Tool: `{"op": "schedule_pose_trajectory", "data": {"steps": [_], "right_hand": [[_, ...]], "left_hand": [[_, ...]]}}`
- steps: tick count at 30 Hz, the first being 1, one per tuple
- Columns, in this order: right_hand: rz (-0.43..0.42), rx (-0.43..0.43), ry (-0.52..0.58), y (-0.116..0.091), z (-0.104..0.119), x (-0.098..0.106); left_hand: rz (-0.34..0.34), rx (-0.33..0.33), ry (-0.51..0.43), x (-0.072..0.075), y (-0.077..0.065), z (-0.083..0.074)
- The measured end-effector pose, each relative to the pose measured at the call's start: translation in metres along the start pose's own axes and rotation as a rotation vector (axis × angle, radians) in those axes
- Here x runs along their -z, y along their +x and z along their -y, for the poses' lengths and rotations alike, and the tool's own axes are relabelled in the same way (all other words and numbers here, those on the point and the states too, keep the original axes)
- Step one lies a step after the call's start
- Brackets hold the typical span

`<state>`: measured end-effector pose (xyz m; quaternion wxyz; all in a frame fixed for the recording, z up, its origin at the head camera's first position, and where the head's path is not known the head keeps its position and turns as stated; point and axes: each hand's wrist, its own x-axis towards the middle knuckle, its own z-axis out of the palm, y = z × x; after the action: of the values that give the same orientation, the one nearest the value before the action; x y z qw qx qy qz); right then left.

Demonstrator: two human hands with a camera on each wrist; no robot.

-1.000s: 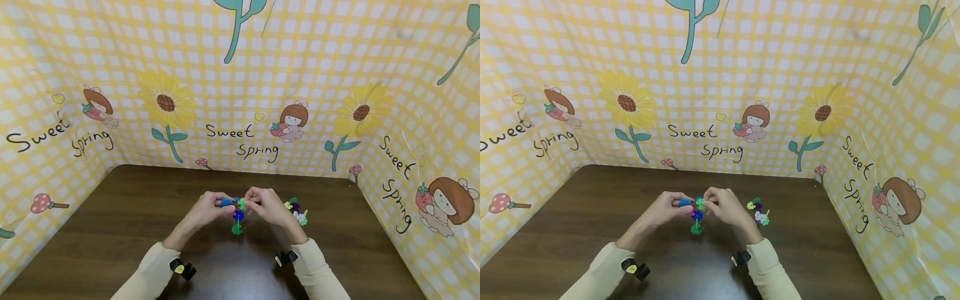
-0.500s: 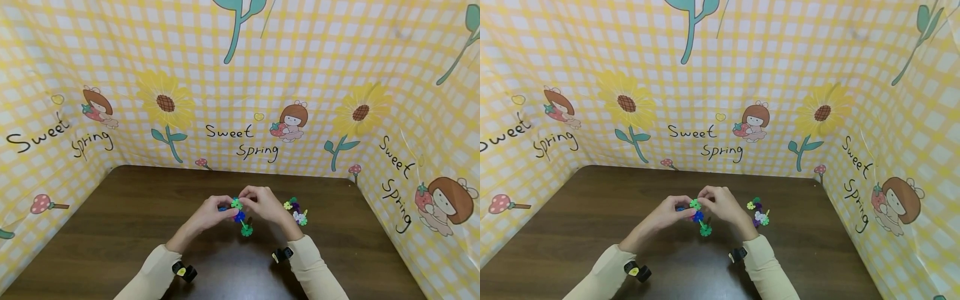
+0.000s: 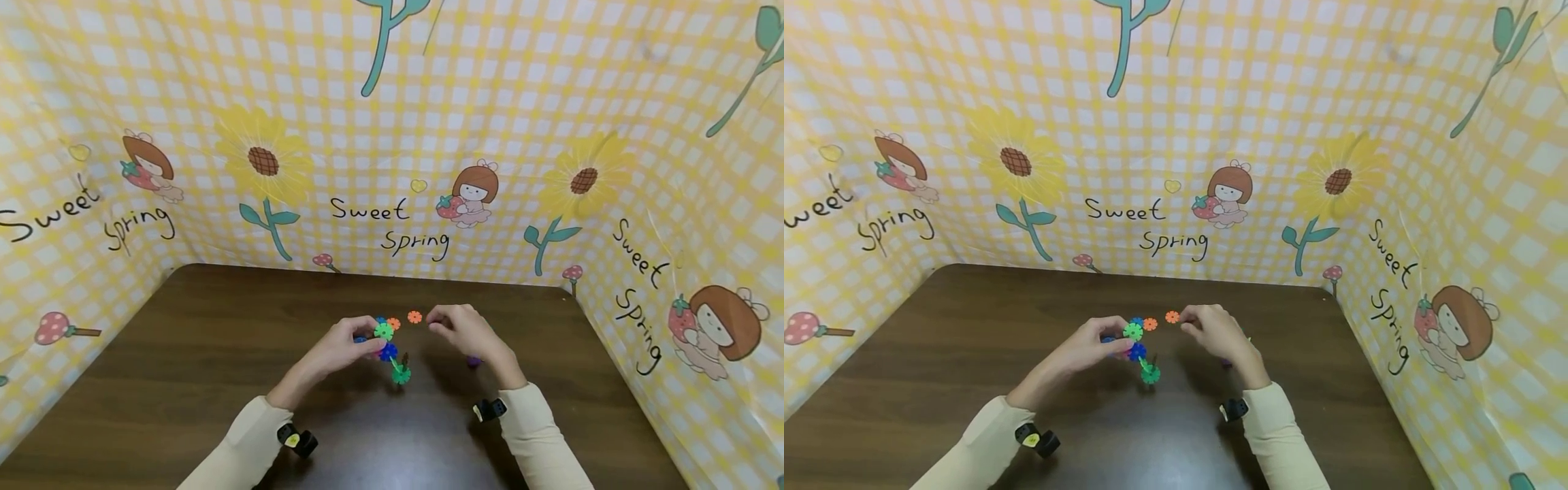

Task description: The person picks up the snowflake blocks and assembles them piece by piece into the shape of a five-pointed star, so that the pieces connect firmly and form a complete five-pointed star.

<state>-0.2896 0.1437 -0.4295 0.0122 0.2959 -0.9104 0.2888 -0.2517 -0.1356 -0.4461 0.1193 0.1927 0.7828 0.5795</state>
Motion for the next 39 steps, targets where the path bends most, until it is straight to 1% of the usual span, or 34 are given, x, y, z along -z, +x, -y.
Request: {"op": "schedule_pose_trajectory", "data": {"steps": [2,4,6,10,13,17,20,23,25,30,35,39], "right_hand": [[0.022,-0.029,-0.077,-0.008,-0.008,0.004],[0.064,-0.058,-0.122,-0.016,-0.016,0.009],[0.104,-0.067,-0.157,-0.025,-0.023,0.013],[0.172,-0.107,-0.166,-0.038,-0.034,0.020],[0.206,-0.138,-0.176,-0.042,-0.040,0.021],[0.208,-0.168,-0.192,-0.046,-0.043,0.020],[0.238,-0.187,-0.192,-0.048,-0.045,0.018],[0.282,-0.157,-0.183,-0.051,-0.048,0.013],[0.294,-0.136,-0.169,-0.053,-0.049,0.009],[0.258,-0.073,-0.117,-0.051,-0.048,0.004],[0.210,-0.057,0.018,-0.045,-0.041,0.003],[0.206,-0.067,0.143,-0.039,-0.031,0.002]], "left_hand": [[0.002,0.010,-0.003,0.000,0.000,0.000],[0.006,0.007,0.000,0.001,0.000,0.000],[0.014,-0.005,0.016,0.001,0.000,0.001],[0.032,-0.037,0.043,0.002,0.001,0.000],[0.034,-0.039,0.057,0.003,0.001,-0.001],[0.036,-0.031,0.060,0.003,0.001,-0.003],[0.042,-0.032,0.057,0.003,0.001,-0.004],[0.044,-0.030,0.054,0.002,0.000,-0.006],[0.046,-0.032,0.056,0.002,-0.001,-0.006],[0.051,-0.035,0.062,0.001,-0.002,-0.005],[0.059,-0.042,0.063,0.002,-0.004,-0.003],[0.060,-0.045,0.065,0.002,-0.004,-0.003]]}}
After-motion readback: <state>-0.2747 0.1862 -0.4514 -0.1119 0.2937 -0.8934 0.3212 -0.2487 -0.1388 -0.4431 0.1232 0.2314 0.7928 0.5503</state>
